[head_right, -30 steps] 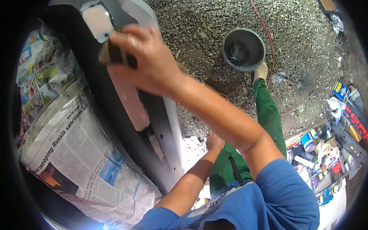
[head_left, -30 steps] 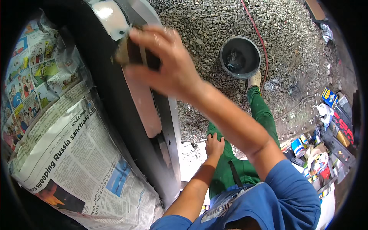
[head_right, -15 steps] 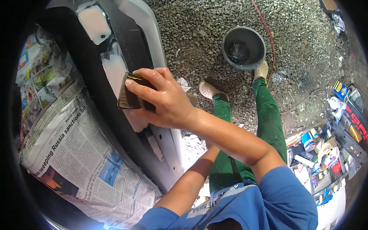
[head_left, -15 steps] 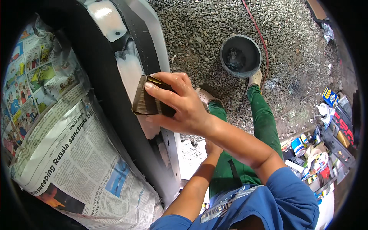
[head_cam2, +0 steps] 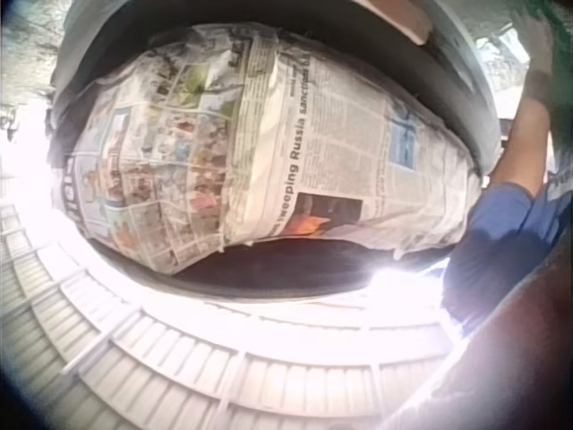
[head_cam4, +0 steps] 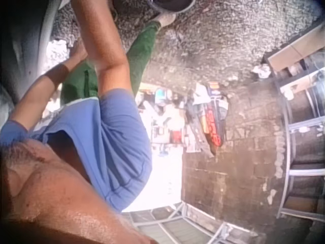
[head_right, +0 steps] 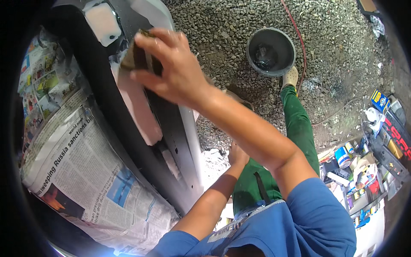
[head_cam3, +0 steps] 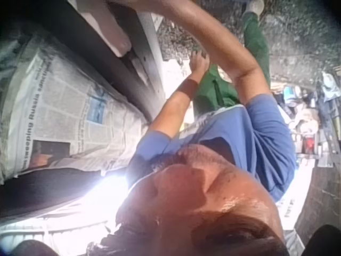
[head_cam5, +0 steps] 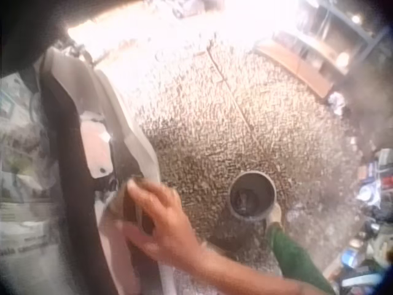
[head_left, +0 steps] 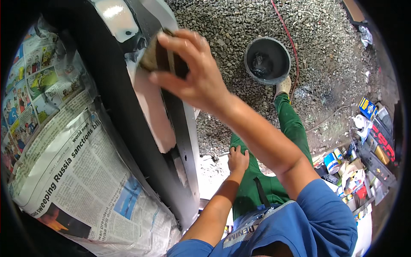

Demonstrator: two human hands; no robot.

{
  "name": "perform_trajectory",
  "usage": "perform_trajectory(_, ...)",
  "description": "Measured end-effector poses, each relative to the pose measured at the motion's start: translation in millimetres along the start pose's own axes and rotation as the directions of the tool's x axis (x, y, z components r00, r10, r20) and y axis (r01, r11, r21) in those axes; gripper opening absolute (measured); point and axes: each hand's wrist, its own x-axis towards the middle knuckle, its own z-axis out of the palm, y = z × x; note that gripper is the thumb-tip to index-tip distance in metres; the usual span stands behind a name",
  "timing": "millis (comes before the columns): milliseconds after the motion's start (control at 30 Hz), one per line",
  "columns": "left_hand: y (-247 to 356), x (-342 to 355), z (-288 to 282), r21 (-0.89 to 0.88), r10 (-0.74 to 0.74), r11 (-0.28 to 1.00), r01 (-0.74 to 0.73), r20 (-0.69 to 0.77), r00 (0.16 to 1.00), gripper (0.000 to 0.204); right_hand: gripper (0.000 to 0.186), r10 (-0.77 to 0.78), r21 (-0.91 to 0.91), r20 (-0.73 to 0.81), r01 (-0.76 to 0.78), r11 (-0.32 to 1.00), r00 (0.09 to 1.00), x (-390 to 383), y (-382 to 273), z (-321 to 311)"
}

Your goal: The person selects sandpaper from a box, folds a piece of sandpaper over a block, dips it into a bucket of water, and sands the side of a vehicle bumper.

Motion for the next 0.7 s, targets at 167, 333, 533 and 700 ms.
perform_trajectory(167, 3.5, 0.5, 7.2, 0.043, -0.006, 0.999, 0.007, -0.009, 1.000, 0.053, 0.072, -0.093, 0.025, 0.048, 0.091, 0.995, 0.995, -25.1, 1.4, -7.7)
perform_trajectory(333, 10.7, -2.1, -1.3, 0.030, -0.040, 0.999, 0.039, 0.004, 0.999, 0.053, 0.071, -0.231, 0.067, 0.101, 0.225, 0.972, 0.968, 11.5, -1.5, -0.5)
perform_trajectory(533, 5.9, -1.0, 4.6, 0.027, -0.033, 0.999, 0.033, -0.012, 0.999, 0.053, 0.075, -0.308, 0.131, 0.098, 0.294, 0.947, 0.946, -12.5, -1.9, 2.6)
perform_trajectory(700, 8.4, 0.3, 3.4, 0.015, -0.050, 0.999, 0.050, -0.005, 0.999, 0.053, 0.078, -0.326, 0.122, 0.116, 0.312, 0.942, 0.938, 16.2, -9.0, 11.1)
